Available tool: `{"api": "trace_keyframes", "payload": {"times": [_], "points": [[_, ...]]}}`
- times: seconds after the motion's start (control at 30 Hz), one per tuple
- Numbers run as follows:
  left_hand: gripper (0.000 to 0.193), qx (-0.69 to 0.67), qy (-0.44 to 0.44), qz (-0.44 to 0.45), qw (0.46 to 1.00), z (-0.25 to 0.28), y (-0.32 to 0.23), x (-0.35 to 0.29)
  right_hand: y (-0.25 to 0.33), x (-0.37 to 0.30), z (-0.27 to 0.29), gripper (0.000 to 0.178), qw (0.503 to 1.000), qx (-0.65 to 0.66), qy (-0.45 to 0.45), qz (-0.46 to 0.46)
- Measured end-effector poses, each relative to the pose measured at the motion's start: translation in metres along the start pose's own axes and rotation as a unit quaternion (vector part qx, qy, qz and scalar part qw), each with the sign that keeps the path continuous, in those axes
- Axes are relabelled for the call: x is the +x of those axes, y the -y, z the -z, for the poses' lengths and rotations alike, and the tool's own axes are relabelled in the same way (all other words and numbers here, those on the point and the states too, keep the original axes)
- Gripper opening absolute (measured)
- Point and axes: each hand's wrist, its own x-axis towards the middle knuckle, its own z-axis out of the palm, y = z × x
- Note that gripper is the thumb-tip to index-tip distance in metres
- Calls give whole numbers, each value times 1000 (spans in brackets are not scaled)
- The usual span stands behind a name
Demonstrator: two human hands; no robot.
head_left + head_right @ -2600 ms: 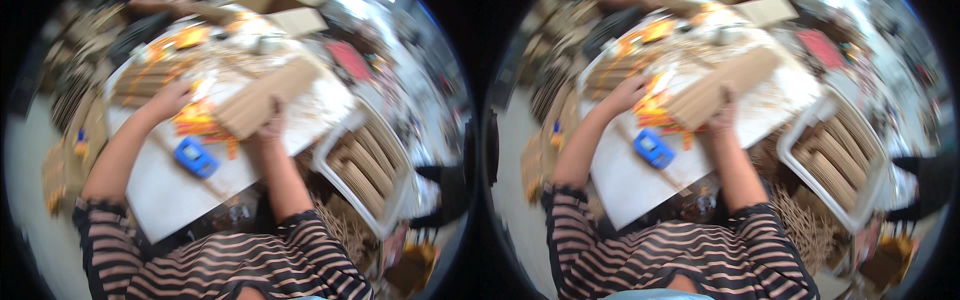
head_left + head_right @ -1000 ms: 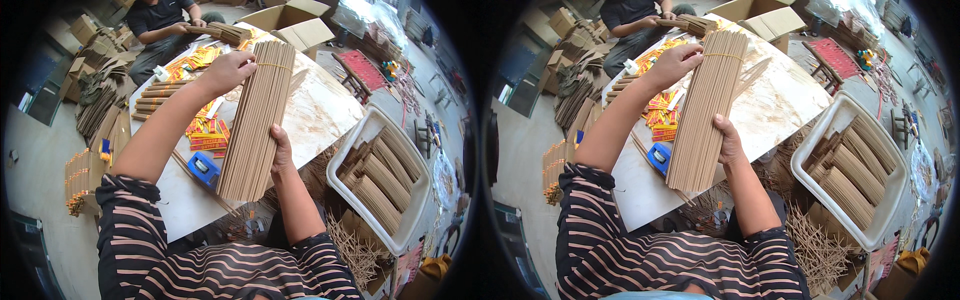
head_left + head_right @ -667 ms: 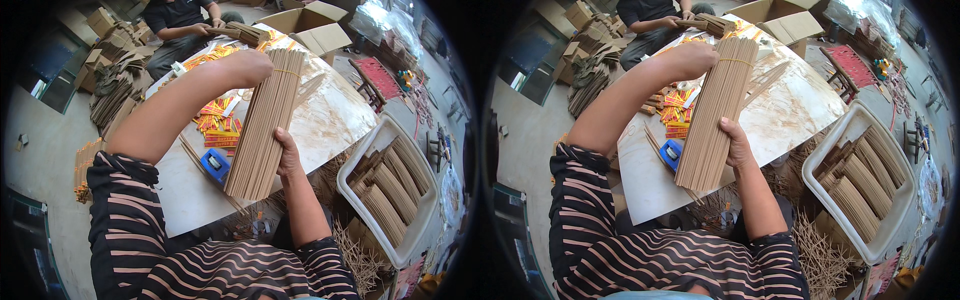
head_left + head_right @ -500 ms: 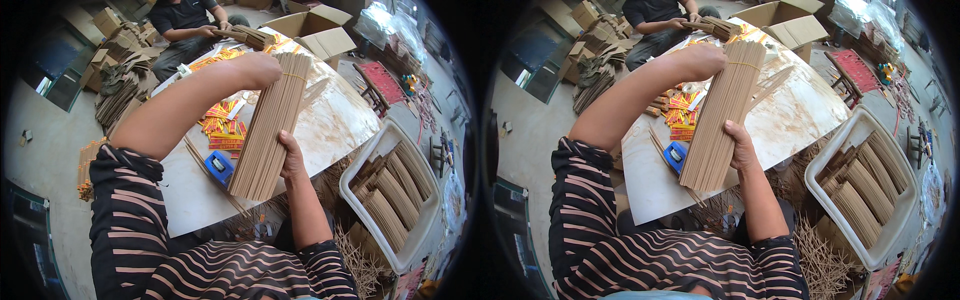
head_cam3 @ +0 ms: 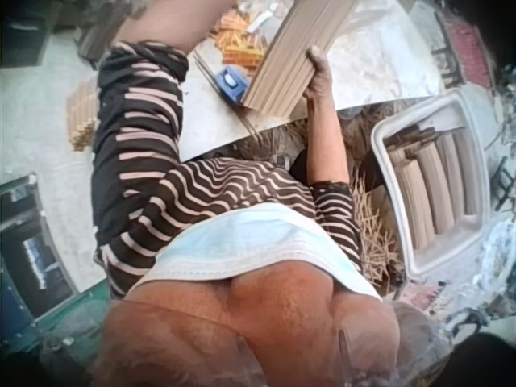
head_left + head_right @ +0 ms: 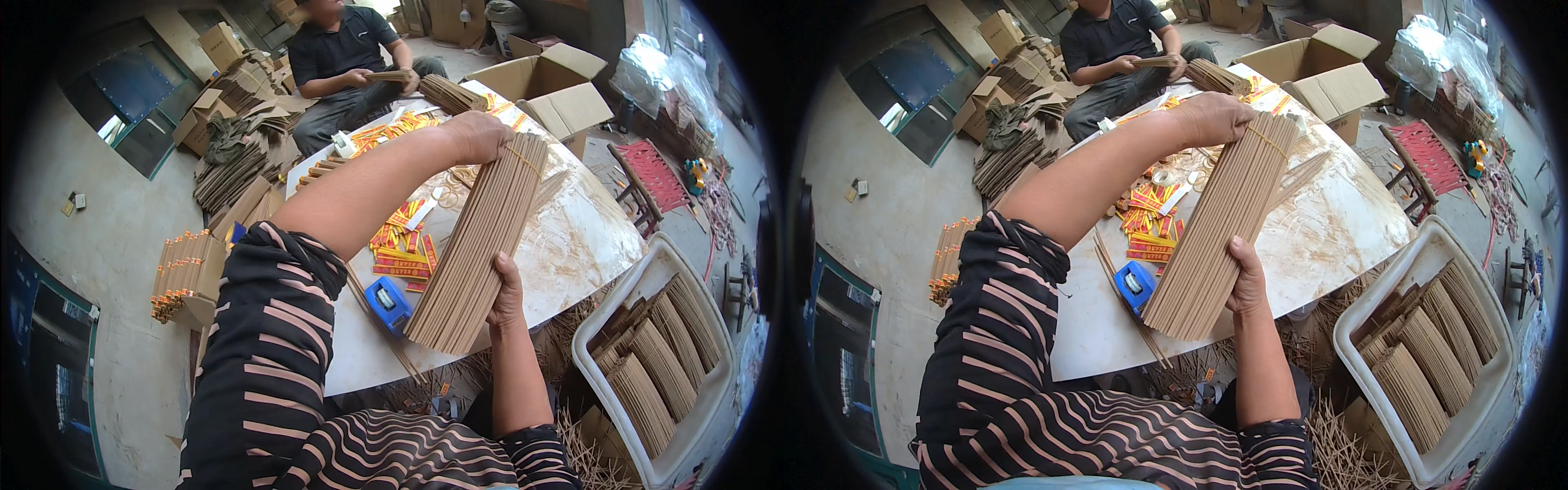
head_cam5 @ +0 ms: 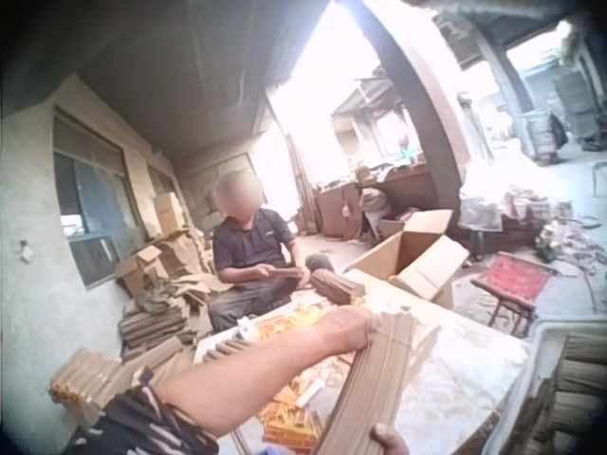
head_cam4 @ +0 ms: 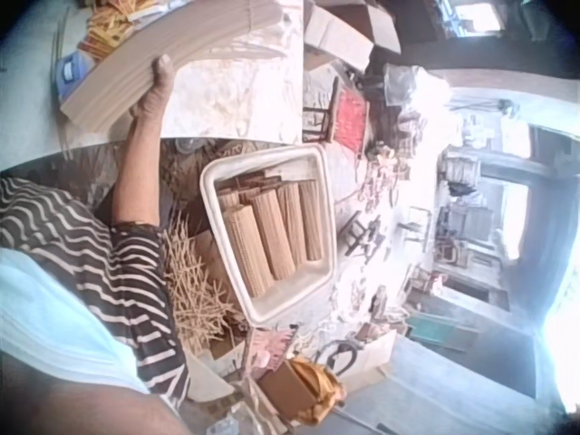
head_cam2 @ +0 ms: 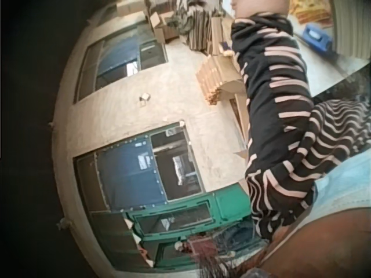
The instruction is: The person gathers thin wooden sticks from a tray, aligns them into bundles, and secures them with rubber bands. Bundled sticks are placed into a cardboard box. The person repeats this process continuously.
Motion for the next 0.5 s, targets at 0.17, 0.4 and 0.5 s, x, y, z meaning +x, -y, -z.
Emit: {"api": "trace_keyframes", "payload": {"times": [0.17, 0.4, 0.5], "points": [[19, -74, -55, 80, 993, -39, 4, 25, 8, 0, 5, 56, 998, 33, -59, 17], [19, -129, -51, 106, 985, -62, -26, 59, 13, 16, 9, 64, 977, -75, -115, 162], [20, -135, -67, 114, 982, -68, -31, 68, 15, 19, 13, 67, 969, -82, -154, 176]]}}
